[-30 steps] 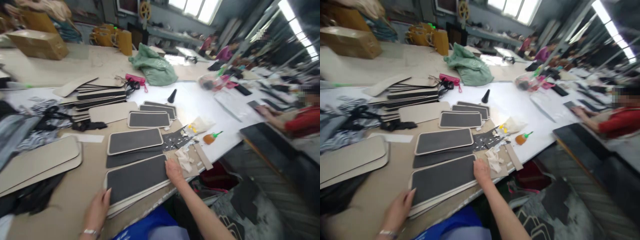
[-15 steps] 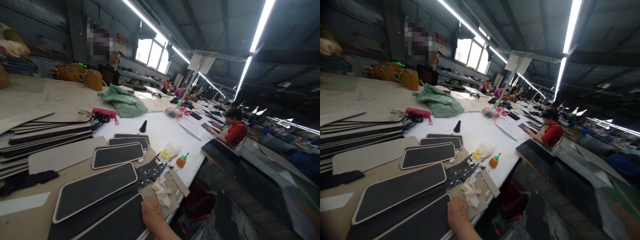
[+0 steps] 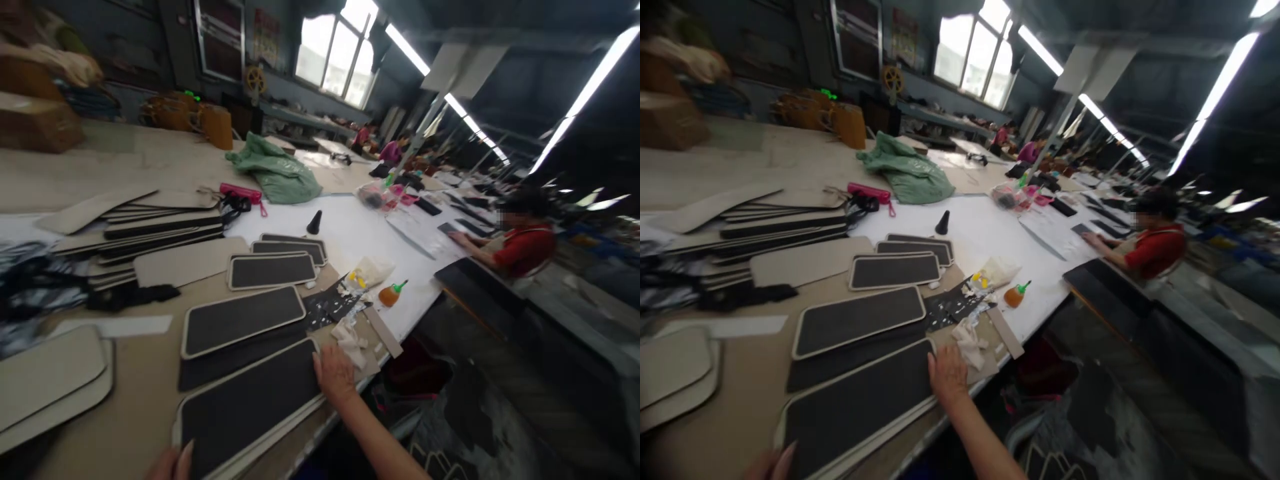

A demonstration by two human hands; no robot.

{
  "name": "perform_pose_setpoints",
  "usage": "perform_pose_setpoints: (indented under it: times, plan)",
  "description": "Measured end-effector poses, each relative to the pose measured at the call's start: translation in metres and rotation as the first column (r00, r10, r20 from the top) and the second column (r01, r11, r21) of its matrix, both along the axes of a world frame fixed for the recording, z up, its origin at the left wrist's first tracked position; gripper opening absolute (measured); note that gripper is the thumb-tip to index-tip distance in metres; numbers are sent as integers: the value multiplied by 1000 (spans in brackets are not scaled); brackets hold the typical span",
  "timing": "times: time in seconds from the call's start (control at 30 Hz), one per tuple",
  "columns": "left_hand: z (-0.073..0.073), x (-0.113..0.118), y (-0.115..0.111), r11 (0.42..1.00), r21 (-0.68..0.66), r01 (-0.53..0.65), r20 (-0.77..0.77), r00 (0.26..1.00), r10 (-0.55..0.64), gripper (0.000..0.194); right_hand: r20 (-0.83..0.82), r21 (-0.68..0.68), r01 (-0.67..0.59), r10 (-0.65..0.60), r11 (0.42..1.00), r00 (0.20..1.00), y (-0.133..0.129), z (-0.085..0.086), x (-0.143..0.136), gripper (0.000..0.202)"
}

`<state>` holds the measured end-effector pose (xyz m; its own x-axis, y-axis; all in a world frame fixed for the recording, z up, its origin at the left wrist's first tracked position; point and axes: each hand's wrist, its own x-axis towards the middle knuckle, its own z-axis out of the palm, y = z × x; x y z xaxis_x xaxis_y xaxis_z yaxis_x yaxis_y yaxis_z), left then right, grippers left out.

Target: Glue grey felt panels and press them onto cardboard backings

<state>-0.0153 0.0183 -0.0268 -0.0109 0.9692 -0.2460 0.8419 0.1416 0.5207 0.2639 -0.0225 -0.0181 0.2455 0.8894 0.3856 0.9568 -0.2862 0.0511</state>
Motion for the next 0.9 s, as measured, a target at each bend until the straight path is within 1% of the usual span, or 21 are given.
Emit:
perform_pose_setpoints:
  times: [0.07,0.1,0.17,0.23,0.33,0.43,0.5,0.57,0.7,0.77,0.83,0.9]
  plan:
    - [6,-16,-14,995,-102,0,-63,998,-6,21,-103,-14,-115,113,993,988,-1,12,-12,21]
    - [10,-19,-18,991,-133,6,-80,997,-17,22,-158,-15,-181,177,983,971,-1,16,-20,22]
    - [16,-19,-20,989,-147,16,-103,994,-31,22,-250,-15,-322,308,947,918,-3,20,-39,28]
    - [19,-15,-19,990,-138,7,-126,992,-24,22,-317,-26,-457,427,889,847,-7,22,-60,35]
    - [19,-11,-18,992,-123,0,-127,992,-15,23,-395,-59,-596,529,801,751,-11,21,-88,48]
    - [17,-12,-19,994,-111,-8,-111,994,-4,24,-438,-83,-673,580,735,688,-7,17,-103,58]
    - [16,-12,-20,995,-101,-24,-98,995,15,24,-452,-100,-708,602,699,658,-2,14,-104,63]
    - [16,-11,-20,995,-92,-38,-82,996,30,24,-446,-121,-723,614,680,651,1,9,-97,66]
    - [18,-8,-21,994,-93,-66,-71,996,59,25,-377,-146,-697,612,702,695,7,-6,-68,62]
    - [18,-6,-21,992,-87,-89,-59,995,84,25,-355,-133,-703,629,698,692,10,-13,-56,62]
    - [18,-6,-22,991,-66,-113,-39,993,110,26,-345,-120,-713,645,691,682,11,-17,-51,62]
    - [18,-6,-23,991,-50,-128,-14,992,127,28,-338,-123,-714,648,689,683,11,-17,-51,62]
